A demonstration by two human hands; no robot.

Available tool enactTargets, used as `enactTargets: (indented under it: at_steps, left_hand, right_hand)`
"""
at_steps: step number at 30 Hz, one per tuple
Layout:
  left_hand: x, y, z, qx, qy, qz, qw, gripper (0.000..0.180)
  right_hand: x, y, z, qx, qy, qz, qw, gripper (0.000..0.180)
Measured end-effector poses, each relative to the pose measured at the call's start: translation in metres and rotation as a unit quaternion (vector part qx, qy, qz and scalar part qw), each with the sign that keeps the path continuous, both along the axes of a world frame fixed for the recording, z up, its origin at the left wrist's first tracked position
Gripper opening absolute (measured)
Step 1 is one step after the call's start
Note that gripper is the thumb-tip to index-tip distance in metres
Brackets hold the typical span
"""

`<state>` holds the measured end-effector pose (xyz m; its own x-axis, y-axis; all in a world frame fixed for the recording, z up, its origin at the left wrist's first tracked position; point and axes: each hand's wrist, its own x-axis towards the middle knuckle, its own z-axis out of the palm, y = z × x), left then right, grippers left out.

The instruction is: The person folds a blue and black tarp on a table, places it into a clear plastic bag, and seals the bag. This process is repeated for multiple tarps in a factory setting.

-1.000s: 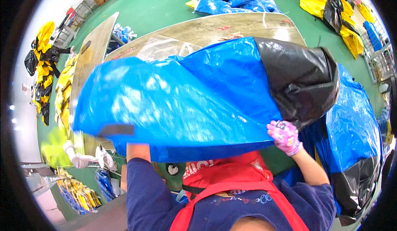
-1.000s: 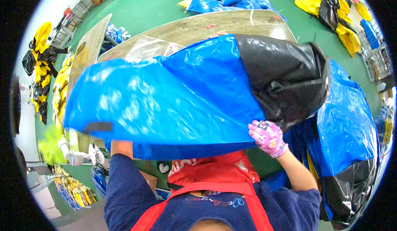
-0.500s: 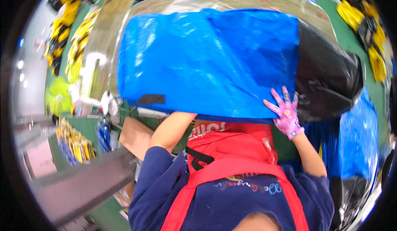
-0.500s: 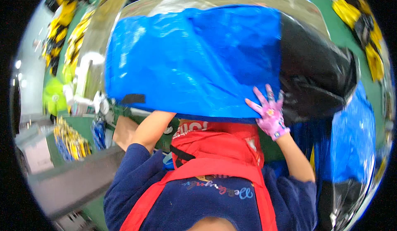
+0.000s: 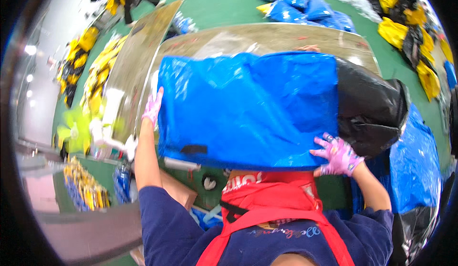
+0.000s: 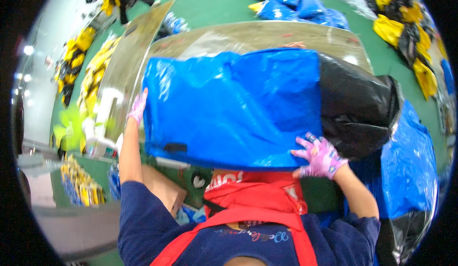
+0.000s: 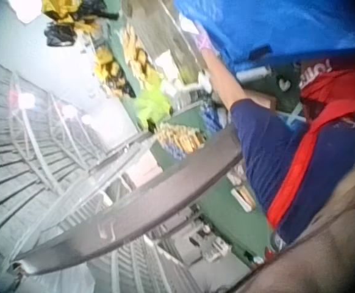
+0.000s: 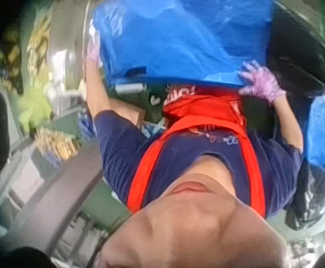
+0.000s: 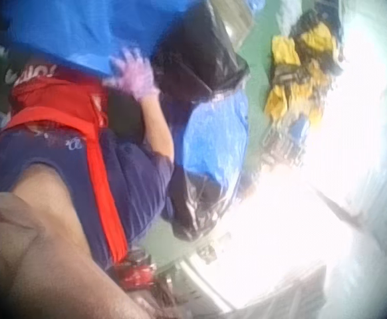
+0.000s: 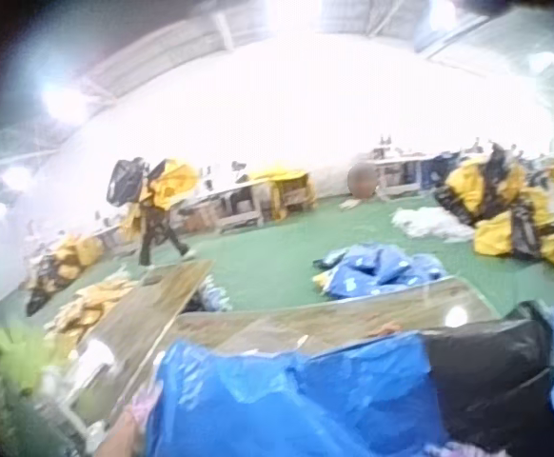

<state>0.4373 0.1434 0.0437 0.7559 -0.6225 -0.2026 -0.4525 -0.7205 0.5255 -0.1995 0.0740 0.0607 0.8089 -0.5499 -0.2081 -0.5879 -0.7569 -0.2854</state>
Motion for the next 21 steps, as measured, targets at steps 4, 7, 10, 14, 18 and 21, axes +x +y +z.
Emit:
enactTargets:
  at_steps: [4,7,10,14,18,21]
  left_hand:
    - [0.013,0.003,-0.038,-0.136,0.045,0.005,0.99,0.073]
    - [0.001,-0.005,-0.047,0.066,-0.162,0.013,0.984,0.061]
    - [0.047,0.047,-0.095,0.154,-0.36,0.006,0.92,0.057]
    - [-0.022,-0.023,-0.053,-0.025,-0.598,-0.18,0.78,0.062]
    - [-0.266,-0.104,-0.016,-0.154,-0.332,-0.569,0.737,0.059]
    - [-0.283,-0.095,-0.061,-0.029,-0.286,-0.609,0.739,0.06]
  right_hand:
    - [-0.037,-0.127,0.057,-0.38,-0.077,-0.259,0.885,0.051]
    - [-0.102,-0.166,-0.05,-0.265,0.196,-0.448,0.831,0.067]
    - [-0.064,-0.176,-0.088,-0.258,0.15,-0.451,0.841,0.071]
    - [-0.079,-0.181,-0.086,-0.252,0.151,-0.452,0.842,0.072]
    - [-0.058,-0.153,-0.031,-0.126,0.069,-0.42,0.896,0.071]
    - [-0.048,-0.051,0.025,0.008,-0.219,-0.134,0.966,0.071]
